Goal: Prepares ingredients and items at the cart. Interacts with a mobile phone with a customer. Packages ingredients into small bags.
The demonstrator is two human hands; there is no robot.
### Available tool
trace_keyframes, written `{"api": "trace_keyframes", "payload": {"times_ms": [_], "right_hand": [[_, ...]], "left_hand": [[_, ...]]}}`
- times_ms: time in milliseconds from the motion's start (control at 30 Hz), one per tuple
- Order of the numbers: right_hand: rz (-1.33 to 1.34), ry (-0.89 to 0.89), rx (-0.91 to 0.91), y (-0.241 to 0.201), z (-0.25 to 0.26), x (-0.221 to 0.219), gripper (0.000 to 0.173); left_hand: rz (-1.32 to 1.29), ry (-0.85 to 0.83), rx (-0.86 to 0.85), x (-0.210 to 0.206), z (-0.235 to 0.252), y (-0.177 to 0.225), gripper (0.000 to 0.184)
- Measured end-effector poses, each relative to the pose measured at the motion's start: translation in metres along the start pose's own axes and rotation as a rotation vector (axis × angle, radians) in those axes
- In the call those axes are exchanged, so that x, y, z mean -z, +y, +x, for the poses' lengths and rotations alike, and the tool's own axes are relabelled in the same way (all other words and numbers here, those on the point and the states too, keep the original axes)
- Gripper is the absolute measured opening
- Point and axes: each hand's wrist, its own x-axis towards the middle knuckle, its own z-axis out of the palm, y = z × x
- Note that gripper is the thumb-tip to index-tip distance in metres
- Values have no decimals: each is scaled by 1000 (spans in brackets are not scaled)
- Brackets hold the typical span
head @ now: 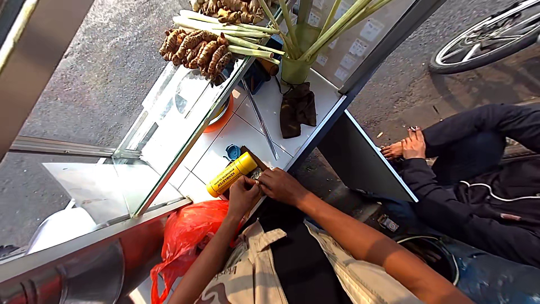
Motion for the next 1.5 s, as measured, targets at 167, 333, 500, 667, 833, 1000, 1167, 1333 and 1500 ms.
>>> {"api": "trace_keyframes", "payload": {"times_ms": [167,333,500,667,833,1000,1167,1333,1500], "right_hand": [[-154,52,42,-4,6,7,22],[-231,51,109,-8,13,11,20],[-215,1,152,-10,15,13,19],[-255,24,179,-13,18,15,17],[-295,38,267,-7,16,9,17],[-356,54,340,-3,16,7,22],[-153,193,134,-3,7,0,19],[-2,35,-48,-13,7,14,18],[-200,-37,117,-18,10,28,16]], "left_hand": [[-18,-49,-9,0,4,6,18],[8,-70,-20,6,2,12,19],[44,4,-85,3,-7,7,21],[210,-6,-152,17,-20,20,22],[237,-146,-62,25,-15,19,24],[277,-180,-37,20,-9,15,26],[-284,-105,232,5,-12,15,24],[-472,-72,285,-1,-14,14,20],[-176,-152,241,12,-13,22,22]]}}
